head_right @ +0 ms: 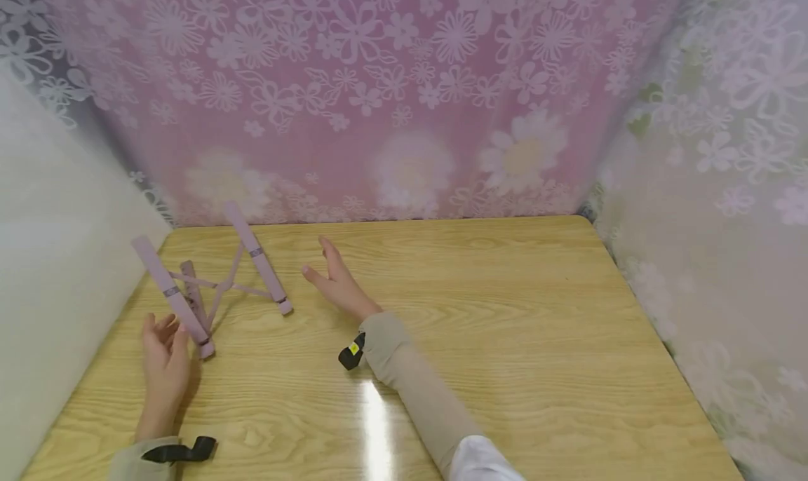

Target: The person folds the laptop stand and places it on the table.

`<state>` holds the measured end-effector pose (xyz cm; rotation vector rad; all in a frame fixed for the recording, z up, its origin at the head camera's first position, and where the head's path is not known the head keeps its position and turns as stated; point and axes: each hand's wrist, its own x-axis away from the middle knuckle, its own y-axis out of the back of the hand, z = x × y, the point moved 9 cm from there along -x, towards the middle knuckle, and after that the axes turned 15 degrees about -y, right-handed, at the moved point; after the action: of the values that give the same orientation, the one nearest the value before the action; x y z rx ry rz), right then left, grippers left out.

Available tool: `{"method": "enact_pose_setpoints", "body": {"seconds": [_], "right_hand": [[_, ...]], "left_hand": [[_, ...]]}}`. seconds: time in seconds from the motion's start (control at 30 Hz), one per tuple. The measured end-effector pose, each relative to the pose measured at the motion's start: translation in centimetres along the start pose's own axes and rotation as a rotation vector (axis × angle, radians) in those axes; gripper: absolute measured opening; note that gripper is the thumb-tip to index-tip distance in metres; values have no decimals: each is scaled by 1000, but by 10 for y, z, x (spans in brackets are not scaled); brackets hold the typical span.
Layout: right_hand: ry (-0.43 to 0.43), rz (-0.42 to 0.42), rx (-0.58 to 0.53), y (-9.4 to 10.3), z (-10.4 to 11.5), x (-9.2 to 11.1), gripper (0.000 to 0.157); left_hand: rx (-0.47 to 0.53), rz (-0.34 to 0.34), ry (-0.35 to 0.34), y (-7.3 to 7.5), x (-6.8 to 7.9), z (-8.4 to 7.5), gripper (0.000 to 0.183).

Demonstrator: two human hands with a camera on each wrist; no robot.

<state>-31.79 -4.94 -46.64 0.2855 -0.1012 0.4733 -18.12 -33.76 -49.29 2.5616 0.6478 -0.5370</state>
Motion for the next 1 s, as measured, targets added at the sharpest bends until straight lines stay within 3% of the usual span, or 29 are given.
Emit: {"method": "enact_pose_setpoints", "body": {"seconds": [0.17,0.47,0.8,1.0], "right_hand": [[7,41,-41,-20,-6,-12,74],[41,152,-191,-47,10,-5,72],[57,183,-239,-61,6,-16,61],[25,179,-234,-70,1,-19,56]], "left_hand": [[-29,31,-63,-1,0,0,59],[-65,191,-3,-12,3,7,65],[-65,163,-82,-15,1,1,58],[-31,188,-43,-24,6,-4,60]]}}
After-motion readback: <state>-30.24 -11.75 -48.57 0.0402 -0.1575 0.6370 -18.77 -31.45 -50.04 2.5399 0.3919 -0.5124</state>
